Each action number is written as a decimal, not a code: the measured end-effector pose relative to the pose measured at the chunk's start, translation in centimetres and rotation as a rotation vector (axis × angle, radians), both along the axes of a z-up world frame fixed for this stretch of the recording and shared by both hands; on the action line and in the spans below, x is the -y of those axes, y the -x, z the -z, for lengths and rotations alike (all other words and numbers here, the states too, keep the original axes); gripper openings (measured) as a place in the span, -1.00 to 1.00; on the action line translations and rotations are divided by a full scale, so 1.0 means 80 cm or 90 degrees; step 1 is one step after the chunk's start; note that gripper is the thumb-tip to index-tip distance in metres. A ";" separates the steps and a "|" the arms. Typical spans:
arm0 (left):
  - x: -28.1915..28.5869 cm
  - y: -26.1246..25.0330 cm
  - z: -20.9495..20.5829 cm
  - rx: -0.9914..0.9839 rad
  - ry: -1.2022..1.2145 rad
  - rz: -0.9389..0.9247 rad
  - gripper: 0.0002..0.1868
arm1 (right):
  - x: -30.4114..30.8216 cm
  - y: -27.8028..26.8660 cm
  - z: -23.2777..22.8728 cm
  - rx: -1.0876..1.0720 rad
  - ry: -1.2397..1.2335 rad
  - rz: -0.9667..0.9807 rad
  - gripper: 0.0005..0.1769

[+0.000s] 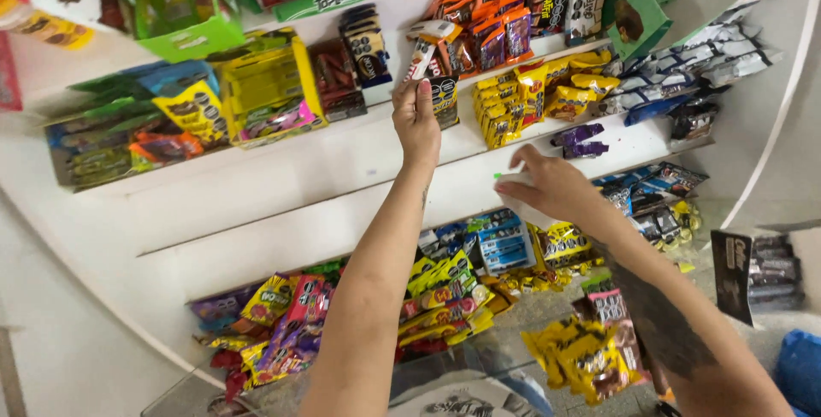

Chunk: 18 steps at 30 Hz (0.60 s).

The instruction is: Cleaning a display shelf with a cloth and organizing various candy and snack packages in a retail setting.

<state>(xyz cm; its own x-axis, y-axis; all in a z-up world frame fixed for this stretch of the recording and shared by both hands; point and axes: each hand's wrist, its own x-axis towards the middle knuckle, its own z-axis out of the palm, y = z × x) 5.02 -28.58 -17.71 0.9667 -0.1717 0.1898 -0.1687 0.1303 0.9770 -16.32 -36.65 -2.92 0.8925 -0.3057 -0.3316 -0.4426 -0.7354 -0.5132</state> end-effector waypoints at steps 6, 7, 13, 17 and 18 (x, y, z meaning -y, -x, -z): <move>0.044 -0.013 0.013 0.073 -0.022 0.080 -0.80 | 0.018 -0.089 0.116 -0.011 -0.056 0.111 -0.31; 0.042 -0.006 -0.006 0.068 -0.027 0.085 -0.80 | 0.013 -0.098 0.128 -0.016 -0.062 0.115 -0.31; 0.022 0.023 -0.035 0.024 -0.118 0.040 -0.49 | 0.011 -0.125 0.213 -0.037 -0.111 0.103 -0.10; 0.012 0.024 -0.004 0.086 -0.147 0.008 -0.44 | 0.008 -0.085 0.194 -0.151 -0.003 0.099 -0.63; 0.013 0.020 0.001 0.138 -0.160 0.018 -0.49 | 0.009 -0.076 0.166 -0.232 0.044 0.095 -0.65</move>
